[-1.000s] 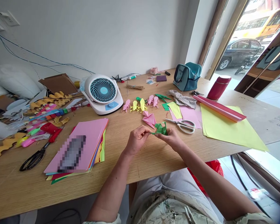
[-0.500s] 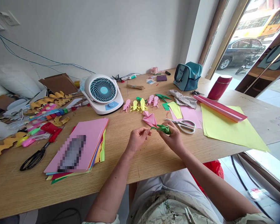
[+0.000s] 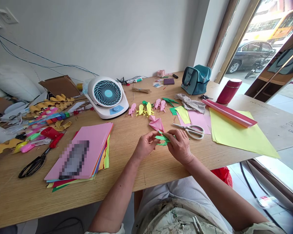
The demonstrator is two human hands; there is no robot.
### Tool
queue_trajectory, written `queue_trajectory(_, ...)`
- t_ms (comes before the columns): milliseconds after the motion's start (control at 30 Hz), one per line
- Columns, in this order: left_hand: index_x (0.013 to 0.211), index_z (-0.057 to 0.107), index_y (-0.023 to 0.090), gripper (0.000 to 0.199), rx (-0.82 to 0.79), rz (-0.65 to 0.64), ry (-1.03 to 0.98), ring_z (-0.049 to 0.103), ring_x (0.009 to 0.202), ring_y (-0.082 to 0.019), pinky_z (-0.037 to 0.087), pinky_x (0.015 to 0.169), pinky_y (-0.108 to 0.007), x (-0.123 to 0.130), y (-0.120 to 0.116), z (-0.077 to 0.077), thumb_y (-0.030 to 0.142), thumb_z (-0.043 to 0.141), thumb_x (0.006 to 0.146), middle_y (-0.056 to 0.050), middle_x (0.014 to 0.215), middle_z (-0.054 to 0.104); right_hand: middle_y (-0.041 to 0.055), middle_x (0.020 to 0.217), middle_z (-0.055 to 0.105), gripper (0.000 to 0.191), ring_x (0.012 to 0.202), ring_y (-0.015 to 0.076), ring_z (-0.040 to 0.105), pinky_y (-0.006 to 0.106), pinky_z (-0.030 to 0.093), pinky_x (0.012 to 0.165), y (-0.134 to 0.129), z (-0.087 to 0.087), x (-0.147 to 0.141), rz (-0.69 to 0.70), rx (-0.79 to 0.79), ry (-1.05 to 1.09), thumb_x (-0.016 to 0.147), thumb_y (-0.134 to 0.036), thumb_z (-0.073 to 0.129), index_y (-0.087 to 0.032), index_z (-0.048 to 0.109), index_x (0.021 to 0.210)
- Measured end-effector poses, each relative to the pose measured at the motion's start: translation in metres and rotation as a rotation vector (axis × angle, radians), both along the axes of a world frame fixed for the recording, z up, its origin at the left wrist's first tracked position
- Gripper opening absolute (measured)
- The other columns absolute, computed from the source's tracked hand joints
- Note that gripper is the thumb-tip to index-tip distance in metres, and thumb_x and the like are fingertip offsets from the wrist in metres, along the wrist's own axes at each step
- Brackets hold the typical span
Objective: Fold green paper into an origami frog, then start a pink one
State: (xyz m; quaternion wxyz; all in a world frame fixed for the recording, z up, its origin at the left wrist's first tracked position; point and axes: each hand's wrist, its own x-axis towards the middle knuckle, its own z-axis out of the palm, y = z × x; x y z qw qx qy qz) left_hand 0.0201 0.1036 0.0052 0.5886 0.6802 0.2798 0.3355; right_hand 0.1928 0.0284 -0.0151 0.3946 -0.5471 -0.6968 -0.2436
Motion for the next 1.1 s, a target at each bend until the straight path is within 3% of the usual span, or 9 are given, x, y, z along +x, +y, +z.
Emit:
queue_trajectory(167, 0.101, 0.073, 0.016, 0.045, -0.116, 0.068, -0.039, 0.067, 0.076, -0.016, 0.044, 0.049, -0.018, -0.001, -0.004, 0.006, 0.056, 0.066, 0.083, -0.01, 0.093, 0.073, 0.0083, 0.102, 0.067, 0.034, 0.086, 0.0225, 0.053, 0.038, 0.035, 0.076, -0.004, 0.001, -0.001, 0.029, -0.02, -0.018, 0.088, -0.013, 0.053, -0.024, 0.067, 0.118)
queue_trajectory(333, 0.084, 0.072, 0.015, 0.045, -0.299, 0.083, -0.108, 0.057, 0.066, -0.011, 0.035, 0.045, -0.015, -0.001, -0.004, 0.007, 0.057, 0.078, 0.071, -0.005, 0.078, 0.069, 0.0072, 0.1, 0.067, 0.031, 0.083, 0.0211, 0.054, 0.038, 0.035, 0.076, -0.006, 0.001, -0.002, 0.079, -0.046, 0.018, 0.088, -0.013, 0.054, -0.026, 0.07, 0.111)
queue_trajectory(433, 0.083, 0.07, 0.015, 0.043, -0.377, 0.086, -0.16, 0.049, 0.059, -0.006, 0.032, 0.045, -0.014, 0.0, -0.006, 0.008, 0.052, 0.084, 0.066, -0.002, 0.075, 0.066, 0.0074, 0.097, 0.065, 0.027, 0.085, 0.0212, 0.056, 0.037, 0.039, 0.077, -0.004, 0.001, -0.004, 0.182, -0.096, 0.207, 0.088, -0.016, 0.056, -0.025, 0.07, 0.109)
queue_trajectory(533, 0.088, 0.071, 0.015, 0.042, -0.408, 0.085, -0.177, 0.045, 0.057, -0.004, 0.03, 0.044, -0.013, 0.002, -0.008, 0.009, 0.047, 0.086, 0.064, -0.002, 0.081, 0.066, 0.0044, 0.086, 0.059, 0.012, 0.078, 0.0186, 0.055, 0.033, 0.043, 0.071, 0.001, 0.001, -0.008, 0.298, -0.16, 0.565, 0.091, -0.026, 0.058, -0.023, 0.07, 0.094)
queue_trajectory(633, 0.098, 0.071, 0.019, 0.046, -0.371, 0.14, -0.182, 0.046, 0.061, -0.004, 0.03, 0.044, -0.013, 0.003, -0.009, 0.008, 0.044, 0.087, 0.063, -0.003, 0.094, 0.066, 0.0004, 0.073, 0.05, 0.021, 0.064, 0.0145, 0.045, 0.029, 0.037, 0.059, 0.006, 0.0, -0.01, 0.328, -0.25, 0.852, 0.09, -0.038, 0.062, -0.021, 0.066, 0.079)
queue_trajectory(700, 0.094, 0.072, 0.019, 0.043, -0.315, 0.171, -0.172, 0.047, 0.062, -0.005, 0.031, 0.044, -0.013, 0.004, -0.008, 0.007, 0.045, 0.086, 0.063, -0.003, 0.093, 0.066, -0.0005, 0.07, 0.048, 0.026, 0.06, 0.0132, 0.04, 0.028, 0.033, 0.056, 0.007, 0.0, -0.01, 0.337, -0.322, 0.942, 0.088, -0.045, 0.064, -0.02, 0.065, 0.078)
queue_trajectory(800, 0.085, 0.072, 0.017, 0.036, -0.262, 0.161, -0.155, 0.047, 0.062, -0.007, 0.032, 0.045, -0.014, 0.004, -0.007, 0.005, 0.046, 0.083, 0.067, -0.003, 0.084, 0.067, -0.0012, 0.067, 0.045, 0.032, 0.059, 0.0121, 0.037, 0.027, 0.032, 0.055, 0.007, 0.003, -0.01, 0.338, -0.397, 1.011, 0.085, -0.05, 0.066, -0.02, 0.063, 0.076)
queue_trajectory(933, 0.086, 0.071, 0.017, 0.032, -0.199, 0.149, -0.15, 0.046, 0.059, -0.007, 0.032, 0.045, -0.016, 0.004, -0.006, 0.002, 0.044, 0.079, 0.072, -0.002, 0.079, 0.067, -0.0028, 0.063, 0.04, 0.036, 0.058, 0.0108, 0.032, 0.026, 0.03, 0.053, 0.006, 0.005, -0.011, 0.333, -0.453, 1.065, 0.081, -0.054, 0.068, -0.019, 0.059, 0.072)
queue_trajectory(1100, 0.082, 0.069, 0.015, 0.031, -0.096, 0.159, -0.113, 0.044, 0.054, -0.006, 0.033, 0.045, -0.018, 0.005, -0.006, 0.0, 0.044, 0.075, 0.076, 0.0, 0.07, 0.063, -0.0029, 0.062, 0.043, 0.039, 0.058, 0.011, 0.035, 0.026, 0.031, 0.052, 0.01, 0.001, -0.012, 0.346, -0.466, 1.086, 0.076, -0.057, 0.072, -0.019, 0.061, 0.074)
